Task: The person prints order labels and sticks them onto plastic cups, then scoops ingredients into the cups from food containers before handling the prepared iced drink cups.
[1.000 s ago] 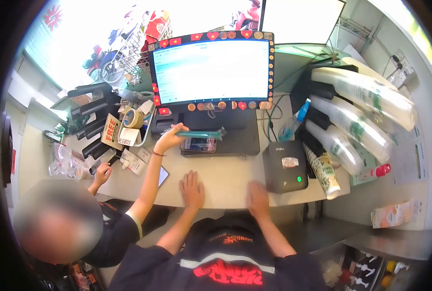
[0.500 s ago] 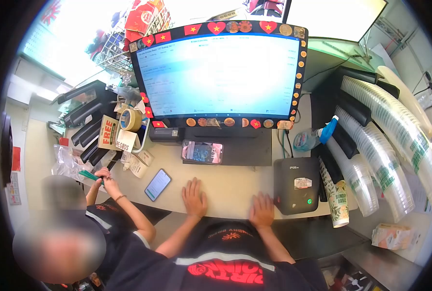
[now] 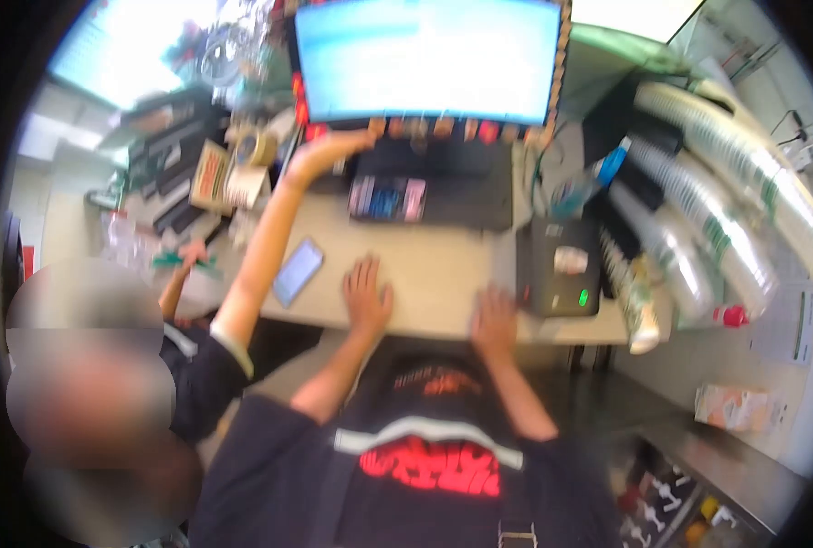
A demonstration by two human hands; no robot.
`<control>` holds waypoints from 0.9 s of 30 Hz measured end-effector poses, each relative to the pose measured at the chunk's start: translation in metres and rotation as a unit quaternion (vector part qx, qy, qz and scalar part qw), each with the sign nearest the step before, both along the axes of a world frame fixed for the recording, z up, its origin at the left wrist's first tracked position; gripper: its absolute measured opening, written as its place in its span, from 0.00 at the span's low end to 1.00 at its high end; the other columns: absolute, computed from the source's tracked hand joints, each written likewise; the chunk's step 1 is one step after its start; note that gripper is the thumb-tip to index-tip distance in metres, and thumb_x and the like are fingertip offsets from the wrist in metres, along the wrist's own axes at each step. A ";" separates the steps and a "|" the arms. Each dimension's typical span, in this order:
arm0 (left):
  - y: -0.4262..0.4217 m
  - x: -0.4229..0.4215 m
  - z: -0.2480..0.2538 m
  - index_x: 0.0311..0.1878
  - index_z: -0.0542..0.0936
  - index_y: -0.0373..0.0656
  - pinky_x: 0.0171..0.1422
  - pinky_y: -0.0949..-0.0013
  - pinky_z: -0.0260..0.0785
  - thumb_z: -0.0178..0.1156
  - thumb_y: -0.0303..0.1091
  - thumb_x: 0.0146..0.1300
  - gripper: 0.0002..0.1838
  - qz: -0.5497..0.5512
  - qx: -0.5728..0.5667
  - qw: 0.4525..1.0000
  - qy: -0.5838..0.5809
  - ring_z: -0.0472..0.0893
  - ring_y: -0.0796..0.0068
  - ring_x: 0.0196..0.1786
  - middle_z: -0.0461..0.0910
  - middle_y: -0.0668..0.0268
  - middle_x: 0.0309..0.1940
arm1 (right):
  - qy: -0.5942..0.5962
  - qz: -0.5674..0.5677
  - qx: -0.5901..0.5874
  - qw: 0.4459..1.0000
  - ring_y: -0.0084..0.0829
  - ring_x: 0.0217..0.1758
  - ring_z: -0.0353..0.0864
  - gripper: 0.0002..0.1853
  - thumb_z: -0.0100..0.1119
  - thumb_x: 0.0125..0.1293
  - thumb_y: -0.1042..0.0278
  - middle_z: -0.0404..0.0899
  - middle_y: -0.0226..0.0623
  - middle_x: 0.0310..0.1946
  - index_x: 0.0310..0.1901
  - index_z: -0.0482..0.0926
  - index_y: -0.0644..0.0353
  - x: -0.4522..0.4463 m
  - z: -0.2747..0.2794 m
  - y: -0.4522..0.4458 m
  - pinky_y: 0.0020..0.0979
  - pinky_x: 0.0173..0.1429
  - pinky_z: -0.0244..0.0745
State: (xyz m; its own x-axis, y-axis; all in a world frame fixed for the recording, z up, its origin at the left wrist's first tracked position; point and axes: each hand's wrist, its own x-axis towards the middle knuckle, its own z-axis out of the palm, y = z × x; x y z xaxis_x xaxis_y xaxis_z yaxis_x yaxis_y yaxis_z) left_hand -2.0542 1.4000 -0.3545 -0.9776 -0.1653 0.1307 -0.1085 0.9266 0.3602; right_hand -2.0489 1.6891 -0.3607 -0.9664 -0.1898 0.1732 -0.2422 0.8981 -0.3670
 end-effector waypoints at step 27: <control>-0.021 0.008 -0.038 0.73 0.70 0.52 0.81 0.43 0.46 0.61 0.41 0.65 0.31 -0.053 0.048 0.994 0.087 0.62 0.55 0.79 0.70 0.66 0.73 | 0.127 -0.095 -0.299 0.941 0.45 0.68 0.76 0.13 0.63 0.63 0.71 0.79 0.48 0.63 0.50 0.81 0.58 0.034 0.084 0.061 0.44 0.71 0.69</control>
